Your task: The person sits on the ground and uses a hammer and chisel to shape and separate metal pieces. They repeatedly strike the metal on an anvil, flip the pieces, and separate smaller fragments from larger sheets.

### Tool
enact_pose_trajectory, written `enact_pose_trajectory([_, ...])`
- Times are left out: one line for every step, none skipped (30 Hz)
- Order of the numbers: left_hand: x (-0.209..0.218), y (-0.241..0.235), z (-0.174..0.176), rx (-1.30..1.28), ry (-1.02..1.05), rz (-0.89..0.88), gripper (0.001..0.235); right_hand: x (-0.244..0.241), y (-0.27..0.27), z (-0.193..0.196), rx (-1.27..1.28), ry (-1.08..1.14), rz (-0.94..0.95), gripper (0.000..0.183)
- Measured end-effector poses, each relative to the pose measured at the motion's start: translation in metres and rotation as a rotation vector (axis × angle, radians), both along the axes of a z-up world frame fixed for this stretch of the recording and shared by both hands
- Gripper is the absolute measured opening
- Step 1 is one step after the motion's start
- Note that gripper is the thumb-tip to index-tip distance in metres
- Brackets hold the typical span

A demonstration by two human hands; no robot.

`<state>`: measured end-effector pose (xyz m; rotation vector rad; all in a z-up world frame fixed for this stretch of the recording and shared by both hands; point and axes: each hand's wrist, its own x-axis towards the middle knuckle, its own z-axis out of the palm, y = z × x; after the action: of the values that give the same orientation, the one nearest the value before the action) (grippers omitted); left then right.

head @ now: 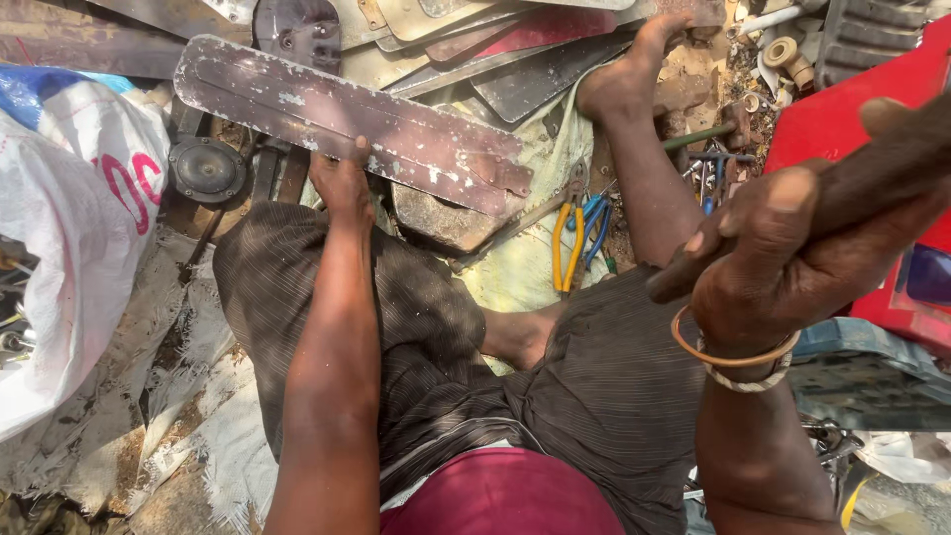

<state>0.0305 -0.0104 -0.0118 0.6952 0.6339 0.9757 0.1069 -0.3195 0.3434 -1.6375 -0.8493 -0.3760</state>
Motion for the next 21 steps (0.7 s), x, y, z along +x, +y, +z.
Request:
enact_pose_trajectory([0.004,0.005,-0.001,-0.003,-0.002,-0.004,0.044,0.008,0.008,-0.008,0.085,-0.036,-0.041,0.044])
enact_pose_trajectory([0.002,0.001,-0.003,-0.016,0.001,-0.010,0.047,0.019,0.021,-0.028,0.152,-0.060,-0.089,0.044])
enact_pose_trajectory([0.001,-0.002,-0.004,-0.035,0.045,-0.019,0.048,0.021,0.027,-0.051,0.220,-0.083,-0.136,0.044])
enact_pose_trajectory([-0.002,-0.002,-0.004,-0.050,0.090,-0.027,0.049,0.019,0.038,-0.083,-0.177,-0.346,-0.404,0.045])
enact_pose_trajectory([-0.004,-0.003,-0.001,-0.066,0.134,-0.034,0.051,0.010,0.035,-0.107,-0.457,-0.005,-0.234,0.051])
enact_pose_trajectory([-0.004,-0.001,0.005,-0.022,0.117,-0.024,0.048,-0.001,0.034,-0.128,-0.794,0.288,-0.100,0.059])
enact_pose_trajectory([-0.007,-0.003,0.011,0.023,0.100,-0.013,0.047,0.002,0.034,-0.142,-1.337,0.674,0.023,0.049])
enact_pose_trajectory([-0.009,-0.007,0.016,0.062,0.086,-0.023,0.047,-0.003,0.027,-0.148,-1.285,0.648,0.016,0.040])
enact_pose_trajectory([-0.013,-0.009,0.020,0.058,0.054,-0.056,0.056,-0.014,0.018,-0.148,-1.182,0.543,0.020,0.043])
enact_pose_trajectory([0.001,-0.002,0.028,0.067,-0.003,-0.067,0.065,-0.003,0.016,-0.137,-1.069,0.400,0.029,0.045])
enact_pose_trajectory([0.016,0.008,0.033,0.076,-0.059,-0.078,0.075,0.007,0.015,-0.121,-0.955,0.259,0.040,0.048])
enact_pose_trajectory([0.001,-0.003,0.027,0.022,0.060,-0.076,0.069,0.001,0.008,-0.107,-0.747,0.116,0.079,0.043])
enact_pose_trajectory([-0.014,-0.014,0.019,-0.032,0.180,-0.076,0.063,-0.007,-0.002,-0.089,-0.586,0.106,0.083,0.044])
enact_pose_trajectory([-0.010,-0.007,0.016,-0.059,0.275,-0.070,0.057,0.001,0.002,-0.073,-0.409,0.055,0.092,0.045])
enact_pose_trajectory([-0.005,-0.002,0.013,-0.046,0.294,-0.057,0.056,0.008,0.007,-0.060,-0.290,0.130,0.053,0.052])
enact_pose_trajectory([-0.001,0.002,0.009,-0.033,0.317,-0.043,0.054,0.014,0.018,-0.056,-0.116,0.110,0.004,0.049])
enact_pose_trajectory([0.003,0.006,0.005,-0.020,0.340,-0.028,0.053,0.019,0.028,-0.059,0.059,0.094,-0.045,0.047])
enact_pose_trajectory([0.004,0.000,-0.003,-0.035,0.276,-0.034,0.055,0.021,0.031,-0.066,0.219,0.086,-0.103,0.044])
enact_pose_trajectory([0.003,-0.007,-0.009,-0.050,0.212,-0.040,0.057,0.018,0.033,-0.082,0.137,0.123,-0.185,0.041])
enact_pose_trajectory([0.005,-0.003,-0.011,-0.048,0.137,-0.037,0.059,0.013,0.042,-0.104,0.071,0.152,-0.259,0.039])
enact_pose_trajectory([0.005,0.001,-0.012,-0.047,0.170,-0.034,0.059,0.008,0.043,-0.123,-0.251,0.141,-0.211,0.045])
